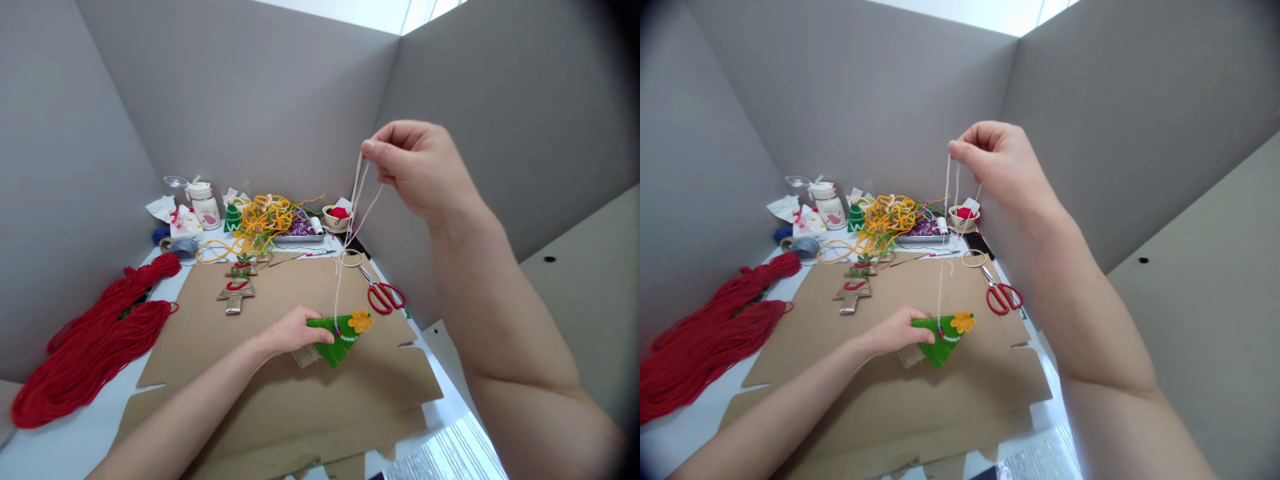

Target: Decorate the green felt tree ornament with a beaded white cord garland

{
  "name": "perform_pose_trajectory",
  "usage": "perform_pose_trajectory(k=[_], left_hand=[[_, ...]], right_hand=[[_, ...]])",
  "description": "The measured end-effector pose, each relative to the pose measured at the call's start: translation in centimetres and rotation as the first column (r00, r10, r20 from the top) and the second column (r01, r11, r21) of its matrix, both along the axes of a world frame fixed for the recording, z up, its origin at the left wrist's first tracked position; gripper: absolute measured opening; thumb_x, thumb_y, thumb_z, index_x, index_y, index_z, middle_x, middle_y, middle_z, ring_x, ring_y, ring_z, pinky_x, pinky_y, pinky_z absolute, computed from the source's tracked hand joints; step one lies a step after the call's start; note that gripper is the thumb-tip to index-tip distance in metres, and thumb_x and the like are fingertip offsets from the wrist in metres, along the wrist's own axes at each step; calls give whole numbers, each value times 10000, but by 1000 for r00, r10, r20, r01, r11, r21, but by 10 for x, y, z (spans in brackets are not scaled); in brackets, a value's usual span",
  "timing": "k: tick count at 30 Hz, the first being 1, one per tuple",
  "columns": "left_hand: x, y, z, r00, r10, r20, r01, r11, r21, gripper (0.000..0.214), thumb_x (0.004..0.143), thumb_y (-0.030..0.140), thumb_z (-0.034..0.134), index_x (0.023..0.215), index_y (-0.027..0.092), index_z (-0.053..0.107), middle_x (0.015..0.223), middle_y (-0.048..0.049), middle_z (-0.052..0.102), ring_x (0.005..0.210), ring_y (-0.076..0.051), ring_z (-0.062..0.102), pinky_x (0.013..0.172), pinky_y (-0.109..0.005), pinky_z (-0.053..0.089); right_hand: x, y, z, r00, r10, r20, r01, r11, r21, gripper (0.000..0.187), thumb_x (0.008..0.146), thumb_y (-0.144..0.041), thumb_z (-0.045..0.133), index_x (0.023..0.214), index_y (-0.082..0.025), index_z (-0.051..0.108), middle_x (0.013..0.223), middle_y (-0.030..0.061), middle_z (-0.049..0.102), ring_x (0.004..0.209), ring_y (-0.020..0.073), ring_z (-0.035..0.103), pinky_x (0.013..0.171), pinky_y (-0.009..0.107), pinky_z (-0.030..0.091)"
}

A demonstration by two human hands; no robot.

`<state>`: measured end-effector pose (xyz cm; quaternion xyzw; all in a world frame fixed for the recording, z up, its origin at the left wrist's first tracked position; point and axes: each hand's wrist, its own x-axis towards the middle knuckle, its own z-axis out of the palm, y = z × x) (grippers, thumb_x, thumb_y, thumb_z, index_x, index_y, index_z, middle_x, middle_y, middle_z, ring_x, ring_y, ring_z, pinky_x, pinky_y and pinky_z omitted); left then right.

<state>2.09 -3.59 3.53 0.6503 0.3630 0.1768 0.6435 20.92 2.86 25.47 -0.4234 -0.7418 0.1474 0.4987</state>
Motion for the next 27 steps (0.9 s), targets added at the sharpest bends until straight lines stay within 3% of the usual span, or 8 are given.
perform_pose_trajectory(k=[8,13,20,27], left_hand=[[-3,6,1,1000,17,-5,-17,994,108,328,679,394,680,854,118,712,822,-43,689,762,-178,621,708,-255,464],[-4,5,6,999,32,45,-34,997,65,350,690,420,680,885,132,719,854,-55,702,775,-183,631,727,-262,469],[-3,2,10,990,80,119,-82,997,9,328,684,415,697,862,140,719,850,-59,701,746,-167,636,696,-241,477],[0,1,12,969,148,196,-137,988,-68,281,661,359,728,815,123,715,812,-77,701,705,-167,637,668,-250,483]], right_hand=[[-10,-16,10,993,107,-50,-106,994,27,174,787,-329,654,689,-203,584,660,-2,467,542,95,375,494,252,320],[-10,-19,8,989,129,-67,-128,992,14,138,790,-299,656,707,-201,604,665,-2,477,565,93,373,507,246,327],[-5,-20,13,981,176,-82,-168,982,90,154,795,-324,662,698,-220,603,656,-1,454,550,100,355,486,252,311],[6,-7,3,994,60,-89,-58,998,26,176,804,-317,644,735,-166,586,654,-18,462,556,66,369,503,220,328]])
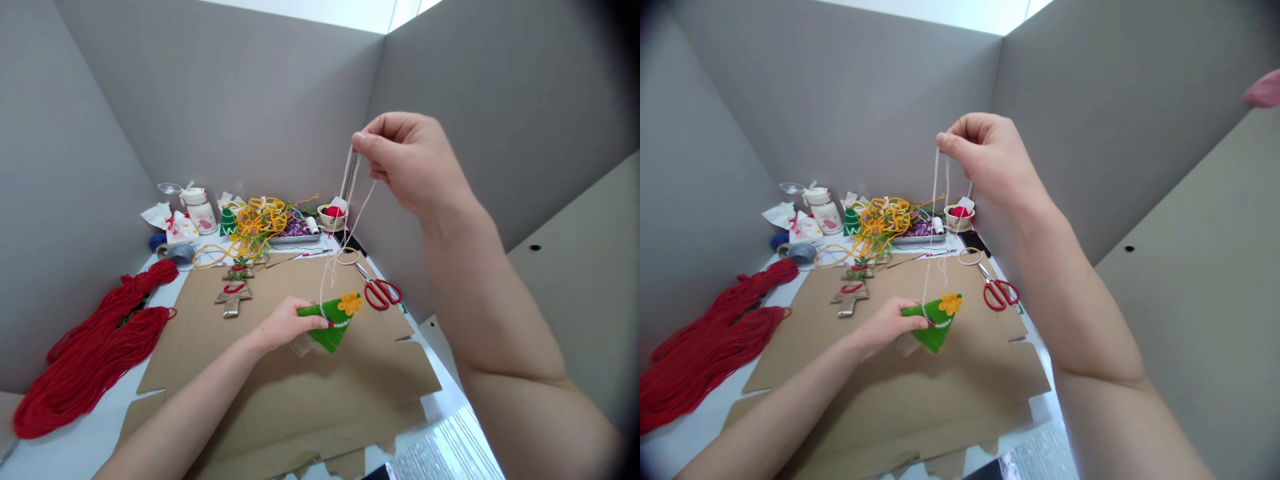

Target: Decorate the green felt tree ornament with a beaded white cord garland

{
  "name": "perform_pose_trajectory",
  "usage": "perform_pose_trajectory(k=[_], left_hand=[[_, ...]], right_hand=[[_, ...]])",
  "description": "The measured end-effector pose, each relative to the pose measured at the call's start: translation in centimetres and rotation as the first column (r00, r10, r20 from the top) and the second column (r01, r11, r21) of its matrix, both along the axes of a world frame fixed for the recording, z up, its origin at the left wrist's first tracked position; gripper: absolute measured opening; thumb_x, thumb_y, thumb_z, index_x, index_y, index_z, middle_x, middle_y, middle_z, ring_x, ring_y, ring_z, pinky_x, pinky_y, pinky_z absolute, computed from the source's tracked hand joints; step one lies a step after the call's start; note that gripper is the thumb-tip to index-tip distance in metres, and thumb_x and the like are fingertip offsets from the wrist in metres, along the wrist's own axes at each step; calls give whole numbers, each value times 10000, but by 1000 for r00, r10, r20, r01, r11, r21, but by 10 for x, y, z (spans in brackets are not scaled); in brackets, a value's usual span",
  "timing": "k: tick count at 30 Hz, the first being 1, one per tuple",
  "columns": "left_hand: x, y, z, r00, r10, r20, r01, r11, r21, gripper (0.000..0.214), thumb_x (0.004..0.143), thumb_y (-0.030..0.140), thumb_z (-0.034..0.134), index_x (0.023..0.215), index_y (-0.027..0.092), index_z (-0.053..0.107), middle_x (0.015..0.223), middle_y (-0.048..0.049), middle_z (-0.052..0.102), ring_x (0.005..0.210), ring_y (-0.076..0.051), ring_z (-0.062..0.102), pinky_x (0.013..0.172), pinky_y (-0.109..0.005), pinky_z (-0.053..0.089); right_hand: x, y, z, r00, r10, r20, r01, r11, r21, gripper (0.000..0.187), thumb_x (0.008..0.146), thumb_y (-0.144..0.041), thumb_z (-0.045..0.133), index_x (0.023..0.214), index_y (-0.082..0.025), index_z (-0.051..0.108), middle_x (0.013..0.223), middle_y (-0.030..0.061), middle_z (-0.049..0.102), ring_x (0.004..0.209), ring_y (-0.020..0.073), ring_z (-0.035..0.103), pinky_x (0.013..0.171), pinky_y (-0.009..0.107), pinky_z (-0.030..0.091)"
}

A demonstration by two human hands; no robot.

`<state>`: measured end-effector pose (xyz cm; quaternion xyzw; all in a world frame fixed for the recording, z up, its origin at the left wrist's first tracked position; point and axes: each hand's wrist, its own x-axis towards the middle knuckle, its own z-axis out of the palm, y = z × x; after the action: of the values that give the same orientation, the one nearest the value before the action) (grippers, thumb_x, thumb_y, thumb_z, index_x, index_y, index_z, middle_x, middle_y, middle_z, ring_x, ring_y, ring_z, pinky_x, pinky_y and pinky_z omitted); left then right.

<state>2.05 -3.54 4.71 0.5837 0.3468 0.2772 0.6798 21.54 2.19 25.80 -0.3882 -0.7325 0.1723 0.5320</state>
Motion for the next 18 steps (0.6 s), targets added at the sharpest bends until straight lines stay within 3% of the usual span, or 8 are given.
perform_pose_trajectory(k=[7,18], left_hand=[[-4,2,0,994,107,7,-107,994,-16,269,661,345,727,815,125,723,782,-58,710,687,-170,643,652,-247,477],[-18,19,-16,926,295,235,-276,955,-111,230,632,295,773,793,143,713,802,-42,721,686,-144,649,686,-240,494]], right_hand=[[15,9,-12,998,-70,-8,70,997,-40,169,802,-285,630,740,-139,575,602,-37,430,522,44,344,485,204,292],[38,21,-42,984,-172,-48,162,973,-166,181,755,-332,662,700,-175,591,573,-21,429,482,68,374,444,206,314]])
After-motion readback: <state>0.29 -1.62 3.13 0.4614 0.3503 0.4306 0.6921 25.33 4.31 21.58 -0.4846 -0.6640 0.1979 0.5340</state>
